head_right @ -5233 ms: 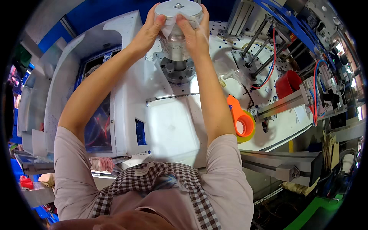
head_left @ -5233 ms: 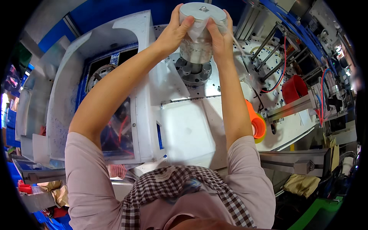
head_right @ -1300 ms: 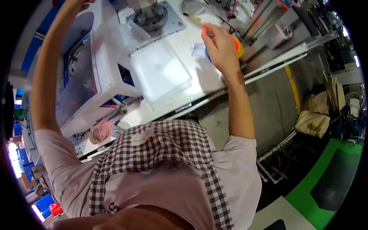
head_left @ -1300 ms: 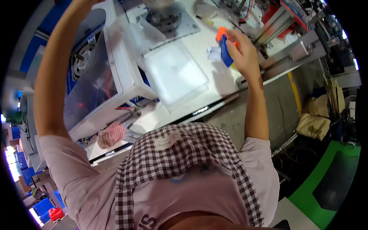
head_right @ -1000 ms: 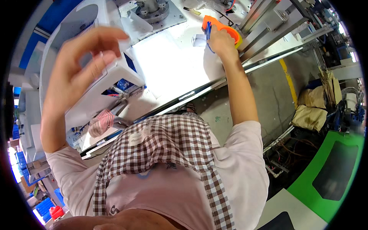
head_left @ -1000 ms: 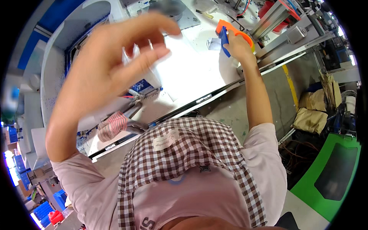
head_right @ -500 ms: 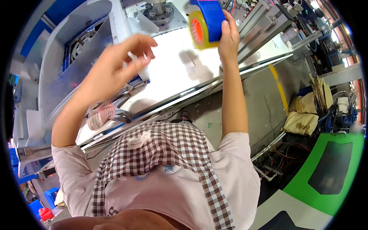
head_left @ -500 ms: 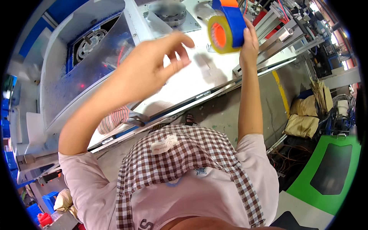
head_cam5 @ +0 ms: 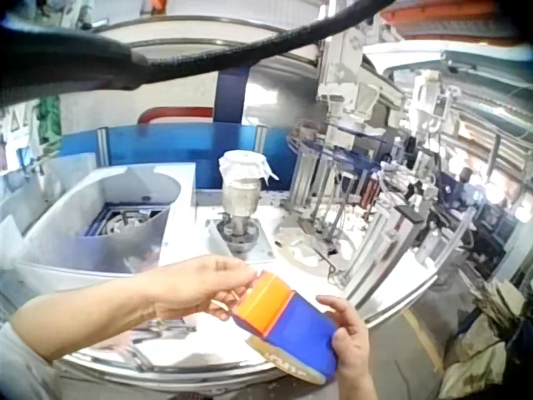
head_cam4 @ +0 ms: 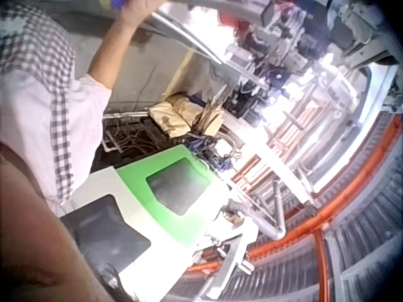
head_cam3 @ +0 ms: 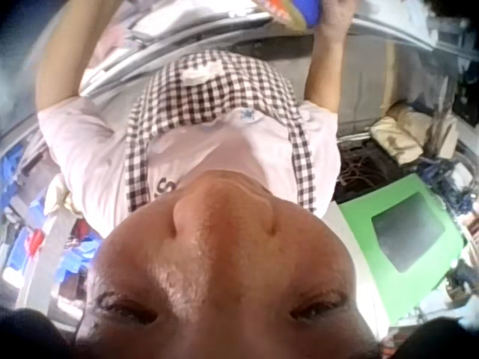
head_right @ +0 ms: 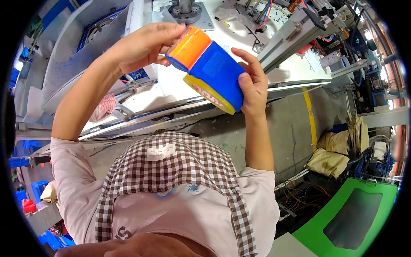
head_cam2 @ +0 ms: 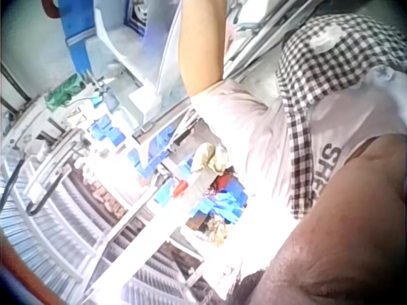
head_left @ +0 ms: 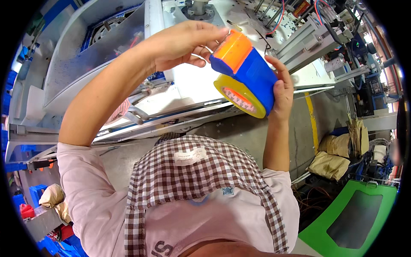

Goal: The person prepares a plastic sheet by placing it over a cylindrical machine part, uses a dispenser to apply adhesive tape to the component, and fits the assembly onto a rotating mechanism.

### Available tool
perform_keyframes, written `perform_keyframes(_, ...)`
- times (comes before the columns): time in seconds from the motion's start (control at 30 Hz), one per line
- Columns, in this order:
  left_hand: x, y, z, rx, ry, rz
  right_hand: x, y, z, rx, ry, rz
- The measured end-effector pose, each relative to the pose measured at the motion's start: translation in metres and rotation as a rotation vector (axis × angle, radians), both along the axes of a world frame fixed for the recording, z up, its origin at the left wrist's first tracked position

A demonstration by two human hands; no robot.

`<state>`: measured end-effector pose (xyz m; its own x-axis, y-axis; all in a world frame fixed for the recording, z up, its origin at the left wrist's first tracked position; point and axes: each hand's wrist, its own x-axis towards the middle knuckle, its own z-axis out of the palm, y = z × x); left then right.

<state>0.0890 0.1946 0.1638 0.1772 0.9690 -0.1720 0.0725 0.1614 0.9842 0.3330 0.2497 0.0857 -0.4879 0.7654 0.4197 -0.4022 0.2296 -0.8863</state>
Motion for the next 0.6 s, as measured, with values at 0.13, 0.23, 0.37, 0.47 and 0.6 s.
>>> perform_keyframes(0.13,0.027,0.011,-0.014,-0.009,0.039,0.022,0.037,0.007,-0.018,-0.008,0.014,0.079)
perform_keyframes(0.23,0.027,0.017,-0.02,0.068,0.219,0.084,0.026,-0.008,-0.003,-0.07,-0.098,0.201)
perform_keyframes(0.37,0.039,0.025,-0.006,0.155,0.537,0.032,0.035,-0.01,-0.024,0.13,-0.294,0.237)
perform_keyframes(0.47,0.029,0.032,0.007,0.024,0.469,0.154,0.044,-0.01,-0.023,0.089,-0.196,0.168)
perform_keyframes(0.6,0.024,0.03,0.033,0.051,0.502,0.246,0.055,-0.018,-0.019,0.101,-0.158,0.06)
